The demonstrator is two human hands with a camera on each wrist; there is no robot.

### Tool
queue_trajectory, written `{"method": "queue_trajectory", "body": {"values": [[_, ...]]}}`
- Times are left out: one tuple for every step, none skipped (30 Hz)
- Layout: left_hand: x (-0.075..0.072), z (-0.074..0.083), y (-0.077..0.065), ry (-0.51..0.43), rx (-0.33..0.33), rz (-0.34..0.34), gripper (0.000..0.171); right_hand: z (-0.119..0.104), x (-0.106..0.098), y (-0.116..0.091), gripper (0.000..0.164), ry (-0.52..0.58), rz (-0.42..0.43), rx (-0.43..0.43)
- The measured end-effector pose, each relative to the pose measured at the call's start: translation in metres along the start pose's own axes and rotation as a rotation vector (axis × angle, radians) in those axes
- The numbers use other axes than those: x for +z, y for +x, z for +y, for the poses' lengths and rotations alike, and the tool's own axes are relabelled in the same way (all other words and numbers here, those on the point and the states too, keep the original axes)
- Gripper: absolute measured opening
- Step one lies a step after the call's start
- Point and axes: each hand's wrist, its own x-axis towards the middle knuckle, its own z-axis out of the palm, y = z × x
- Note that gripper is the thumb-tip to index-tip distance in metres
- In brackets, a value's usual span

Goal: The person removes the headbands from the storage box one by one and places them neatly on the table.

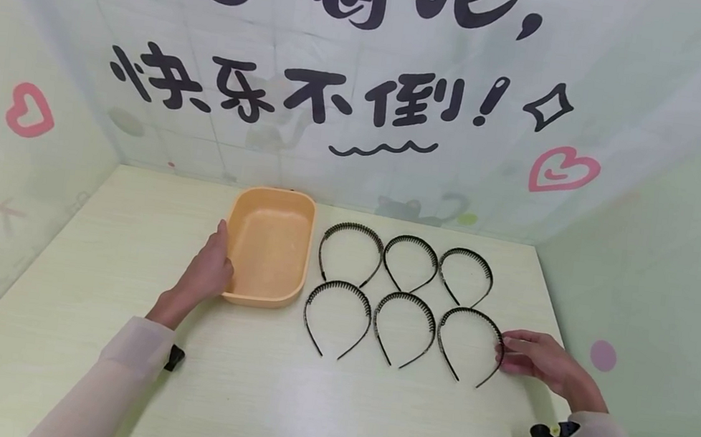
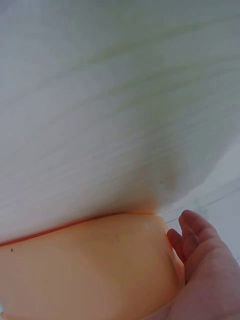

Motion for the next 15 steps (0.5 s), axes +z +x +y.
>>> {"method": "queue_trajectory", "body": {"values": [[0.0,0.0003,0.0,0.0,0.0,0.001,0.076,-0.0005,-0.0003,0.0001,0.021,-0.014,0.009,0.001],[0.0,0.0003,0.0,0.0,0.0,0.001,0.076,-0.001,-0.0004,0.0003,0.021,-0.03,0.019,0.004],[-0.0001,0.0004,0.0003,0.0,0.0,0.001,0.076,-0.0013,0.0,0.0006,0.022,-0.045,0.029,0.009],[-0.0002,0.0005,0.0003,-0.001,0.0,0.001,0.076,-0.0016,0.0006,0.001,0.024,-0.07,0.041,0.014],[-0.0003,0.0007,0.0004,-0.002,-0.001,0.001,0.076,-0.0018,0.0015,0.0015,0.027,-0.096,0.057,0.021],[-0.0003,0.0008,0.0007,-0.003,-0.001,0.0,0.076,-0.0018,0.0024,0.002,0.031,-0.131,0.067,0.023],[-0.0002,0.0008,0.0008,-0.003,-0.001,-0.001,0.076,-0.0019,0.0037,0.0024,0.035,-0.163,0.083,0.031],[-0.0001,0.0008,0.0009,-0.004,-0.003,-0.002,0.076,-0.0019,0.0049,0.0028,0.039,-0.198,0.092,0.035],[0.0,0.0007,0.0009,-0.003,-0.004,-0.001,0.076,-0.0019,0.006,0.0032,0.043,-0.227,0.108,0.044],[0.0003,0.0008,0.0006,-0.003,-0.007,-0.002,0.076,-0.0021,0.0068,0.0034,0.046,-0.258,0.118,0.052],[0.0005,0.0006,0.0005,-0.001,-0.01,-0.003,0.077,-0.0021,0.0074,0.0037,0.047,-0.281,0.13,0.059],[0.0006,0.0004,0.0003,0.001,-0.013,-0.004,0.077,-0.0022,0.0078,0.0039,0.049,-0.302,0.138,0.065],[0.0006,0.0002,0.0,0.002,-0.015,-0.006,0.077,-0.0024,0.0083,0.0041,0.049,-0.317,0.151,0.074],[0.0004,0.0002,-0.0003,0.002,-0.017,-0.007,0.077,-0.0027,0.0088,0.0043,0.05,-0.337,0.155,0.07],[0.0,0.0001,-0.0008,0.002,-0.017,-0.008,0.077,-0.0035,0.0093,0.0044,0.051,-0.354,0.166,0.069]]}}
